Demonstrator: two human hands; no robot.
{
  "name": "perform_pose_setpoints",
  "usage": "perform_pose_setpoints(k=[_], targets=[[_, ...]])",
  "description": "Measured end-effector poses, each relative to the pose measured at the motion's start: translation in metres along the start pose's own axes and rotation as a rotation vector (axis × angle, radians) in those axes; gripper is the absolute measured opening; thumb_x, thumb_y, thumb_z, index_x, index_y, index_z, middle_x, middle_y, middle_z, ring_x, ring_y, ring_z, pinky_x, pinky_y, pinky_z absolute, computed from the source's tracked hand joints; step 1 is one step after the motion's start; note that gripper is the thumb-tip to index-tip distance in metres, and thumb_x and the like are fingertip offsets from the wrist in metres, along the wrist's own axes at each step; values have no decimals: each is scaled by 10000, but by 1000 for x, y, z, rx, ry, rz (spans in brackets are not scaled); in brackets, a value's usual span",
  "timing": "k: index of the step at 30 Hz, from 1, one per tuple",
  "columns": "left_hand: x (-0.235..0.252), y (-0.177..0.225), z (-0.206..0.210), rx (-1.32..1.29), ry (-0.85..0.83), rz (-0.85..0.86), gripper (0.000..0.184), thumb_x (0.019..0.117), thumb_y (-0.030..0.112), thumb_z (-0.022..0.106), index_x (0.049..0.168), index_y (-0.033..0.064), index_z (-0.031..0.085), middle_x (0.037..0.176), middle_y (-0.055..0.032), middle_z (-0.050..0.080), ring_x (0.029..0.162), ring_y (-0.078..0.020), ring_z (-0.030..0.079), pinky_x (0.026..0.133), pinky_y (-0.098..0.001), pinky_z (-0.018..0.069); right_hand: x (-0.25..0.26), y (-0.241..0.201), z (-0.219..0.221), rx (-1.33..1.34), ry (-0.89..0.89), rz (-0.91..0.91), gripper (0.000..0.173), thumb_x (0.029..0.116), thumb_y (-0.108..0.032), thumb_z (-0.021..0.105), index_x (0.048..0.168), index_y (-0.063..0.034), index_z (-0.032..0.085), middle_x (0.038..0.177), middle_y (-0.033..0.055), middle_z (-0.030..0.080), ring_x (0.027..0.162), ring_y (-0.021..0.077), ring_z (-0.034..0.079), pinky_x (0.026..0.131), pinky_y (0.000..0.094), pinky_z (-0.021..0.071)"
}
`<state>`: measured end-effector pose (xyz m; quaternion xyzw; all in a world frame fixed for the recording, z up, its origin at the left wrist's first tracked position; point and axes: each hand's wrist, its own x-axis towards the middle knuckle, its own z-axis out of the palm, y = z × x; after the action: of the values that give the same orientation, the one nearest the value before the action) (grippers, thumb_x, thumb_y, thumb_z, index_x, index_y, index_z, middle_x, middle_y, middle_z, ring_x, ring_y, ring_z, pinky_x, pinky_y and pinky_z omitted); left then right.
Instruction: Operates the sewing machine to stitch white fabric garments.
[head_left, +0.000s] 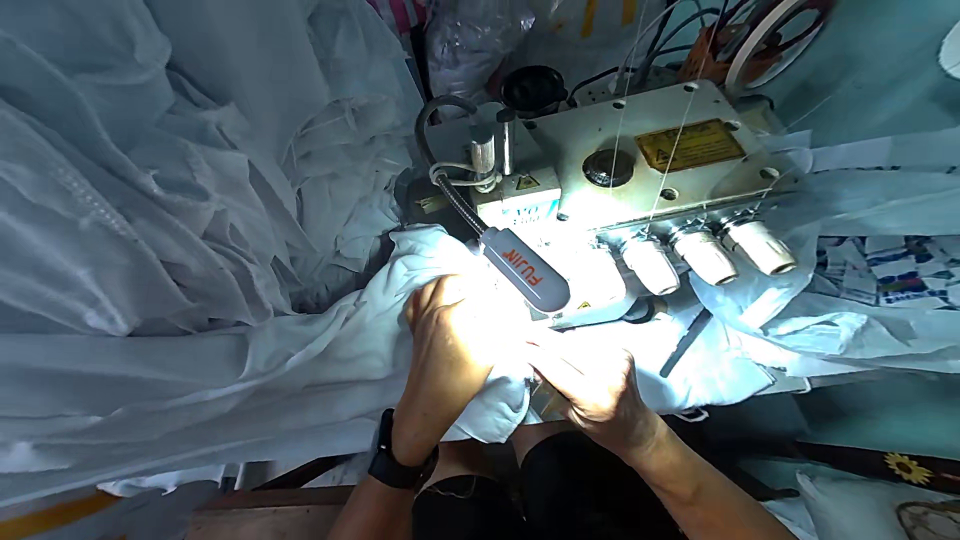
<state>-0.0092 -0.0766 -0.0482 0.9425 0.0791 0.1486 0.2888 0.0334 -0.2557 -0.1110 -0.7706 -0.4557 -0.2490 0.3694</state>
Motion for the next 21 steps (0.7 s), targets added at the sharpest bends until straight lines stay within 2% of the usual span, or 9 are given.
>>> perform_pose_setpoints(k=[2,4,9,14,21], targets=[[1,0,1,-2,4,2,183,827,229,756,876,53,767,1080,-109,708,1125,-280,619,964,-549,421,-2,0,0,30,11,41,195,991,-140,588,962,-96,776,1034,167,756,761,215,693,633,283,528],[1,-1,3,-1,19,13,183,811,226,767,863,51,762,1062,-107,709,1107,-280,623,958,-546,423,-2,0,0,37,26,54,185,980,-144,603,944,-100,780,1018,179,744,801,216,702,657,272,540],[3,-3,6,-17,51,20,174,806,209,778,859,44,763,1013,-103,708,1053,-277,633,942,-530,432,-3,0,2,40,33,72,197,979,-141,592,942,-105,782,986,165,735,818,212,702,655,266,543],[5,-5,5,-39,51,29,173,795,206,788,863,48,772,1026,-106,713,1064,-279,636,928,-536,440,-4,0,3,41,36,72,211,970,-132,583,931,-94,787,982,169,737,792,216,698,628,276,532],[10,-8,3,-40,30,36,140,790,142,801,841,17,761,1034,-129,712,1068,-306,634,930,-565,437,-4,0,5,45,50,63,186,962,-109,600,928,-88,781,994,173,742,814,221,707,657,275,546]])
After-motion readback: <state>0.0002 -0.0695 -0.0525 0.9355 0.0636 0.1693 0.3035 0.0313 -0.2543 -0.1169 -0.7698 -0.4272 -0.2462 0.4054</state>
